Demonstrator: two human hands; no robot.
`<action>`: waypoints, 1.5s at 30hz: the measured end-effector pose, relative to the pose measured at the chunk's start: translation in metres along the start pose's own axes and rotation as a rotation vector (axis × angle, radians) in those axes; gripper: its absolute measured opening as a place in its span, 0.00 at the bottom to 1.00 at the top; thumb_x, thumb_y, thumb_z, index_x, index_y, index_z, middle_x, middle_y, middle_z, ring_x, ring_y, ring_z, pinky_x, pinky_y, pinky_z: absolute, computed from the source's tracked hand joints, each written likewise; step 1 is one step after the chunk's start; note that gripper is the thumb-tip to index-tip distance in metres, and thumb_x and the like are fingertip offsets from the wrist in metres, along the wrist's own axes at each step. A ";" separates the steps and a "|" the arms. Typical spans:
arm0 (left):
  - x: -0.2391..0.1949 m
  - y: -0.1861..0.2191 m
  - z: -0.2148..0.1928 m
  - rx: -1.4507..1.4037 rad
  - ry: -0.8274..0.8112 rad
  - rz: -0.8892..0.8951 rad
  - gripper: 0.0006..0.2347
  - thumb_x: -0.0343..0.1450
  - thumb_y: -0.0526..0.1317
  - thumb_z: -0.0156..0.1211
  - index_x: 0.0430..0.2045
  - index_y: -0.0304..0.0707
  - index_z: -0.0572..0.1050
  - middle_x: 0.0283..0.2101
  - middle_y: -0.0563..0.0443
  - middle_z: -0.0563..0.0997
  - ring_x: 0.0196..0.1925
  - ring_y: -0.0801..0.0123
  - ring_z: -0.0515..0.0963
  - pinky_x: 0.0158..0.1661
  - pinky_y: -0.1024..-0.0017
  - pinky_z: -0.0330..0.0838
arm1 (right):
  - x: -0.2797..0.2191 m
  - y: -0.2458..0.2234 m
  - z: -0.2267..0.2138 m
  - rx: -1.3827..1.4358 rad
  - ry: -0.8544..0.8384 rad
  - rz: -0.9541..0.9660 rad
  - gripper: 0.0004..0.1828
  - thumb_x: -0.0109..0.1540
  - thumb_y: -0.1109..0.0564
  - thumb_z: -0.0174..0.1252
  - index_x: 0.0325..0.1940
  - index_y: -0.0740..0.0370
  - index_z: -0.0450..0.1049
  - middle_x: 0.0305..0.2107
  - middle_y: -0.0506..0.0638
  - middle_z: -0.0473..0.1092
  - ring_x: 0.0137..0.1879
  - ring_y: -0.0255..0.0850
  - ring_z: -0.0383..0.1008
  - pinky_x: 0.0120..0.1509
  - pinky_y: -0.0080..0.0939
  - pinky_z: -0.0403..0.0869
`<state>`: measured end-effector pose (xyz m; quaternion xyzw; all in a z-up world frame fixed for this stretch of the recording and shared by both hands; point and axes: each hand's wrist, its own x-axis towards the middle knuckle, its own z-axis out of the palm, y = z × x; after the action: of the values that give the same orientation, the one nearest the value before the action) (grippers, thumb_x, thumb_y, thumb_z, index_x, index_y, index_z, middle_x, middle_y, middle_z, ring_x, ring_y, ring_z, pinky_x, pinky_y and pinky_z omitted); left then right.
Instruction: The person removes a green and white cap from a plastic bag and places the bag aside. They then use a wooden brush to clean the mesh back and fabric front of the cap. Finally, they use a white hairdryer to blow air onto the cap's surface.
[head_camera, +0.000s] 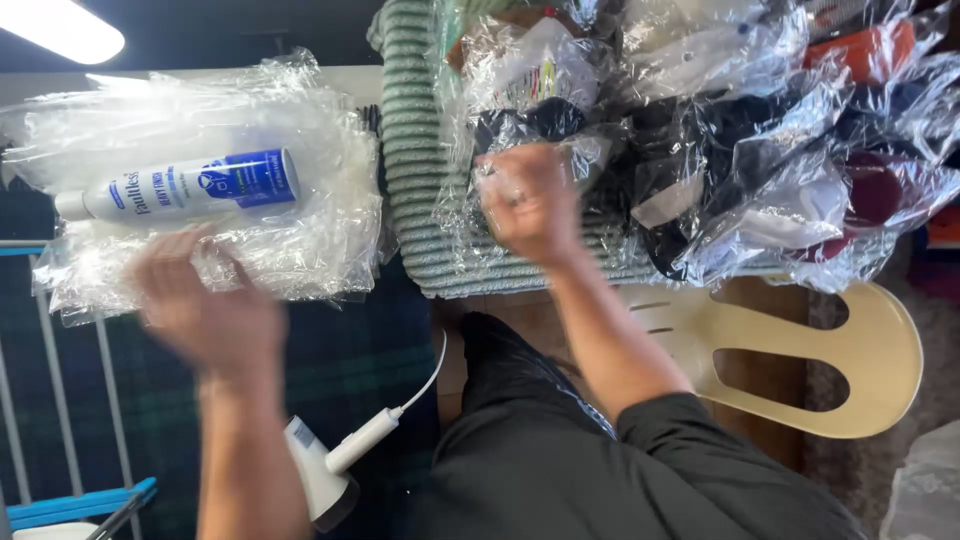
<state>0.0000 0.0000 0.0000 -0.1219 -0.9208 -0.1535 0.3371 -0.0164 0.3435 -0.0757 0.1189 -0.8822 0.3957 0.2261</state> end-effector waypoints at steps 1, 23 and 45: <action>-0.009 0.028 0.032 0.007 -0.009 0.004 0.07 0.78 0.27 0.54 0.47 0.28 0.78 0.47 0.40 0.81 0.49 0.52 0.80 0.52 0.59 0.75 | -0.006 0.028 -0.025 0.009 0.001 0.007 0.11 0.66 0.54 0.58 0.53 0.53 0.74 0.43 0.50 0.69 0.48 0.43 0.69 0.52 0.46 0.72; -0.066 0.152 0.053 -0.626 -0.510 -0.132 0.07 0.67 0.38 0.69 0.28 0.45 0.73 0.51 0.47 0.76 0.54 0.46 0.79 0.48 0.56 0.76 | -0.002 -0.028 -0.137 -0.083 -0.801 -0.107 0.17 0.56 0.46 0.69 0.31 0.53 0.68 0.24 0.54 0.71 0.38 0.56 0.74 0.44 0.56 0.67; -0.447 0.258 -0.334 -0.708 1.329 -1.447 0.05 0.76 0.37 0.61 0.33 0.36 0.73 0.25 0.53 0.74 0.26 0.75 0.75 0.30 0.77 0.73 | -0.305 -0.353 0.010 1.147 -1.450 0.396 0.15 0.67 0.49 0.51 0.46 0.65 0.70 0.41 0.55 0.67 0.42 0.34 0.64 0.45 0.34 0.64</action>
<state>0.6121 0.0621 -0.0002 0.4761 -0.3054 -0.6160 0.5483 0.3827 0.1124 -0.0045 0.2770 -0.4827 0.6299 -0.5418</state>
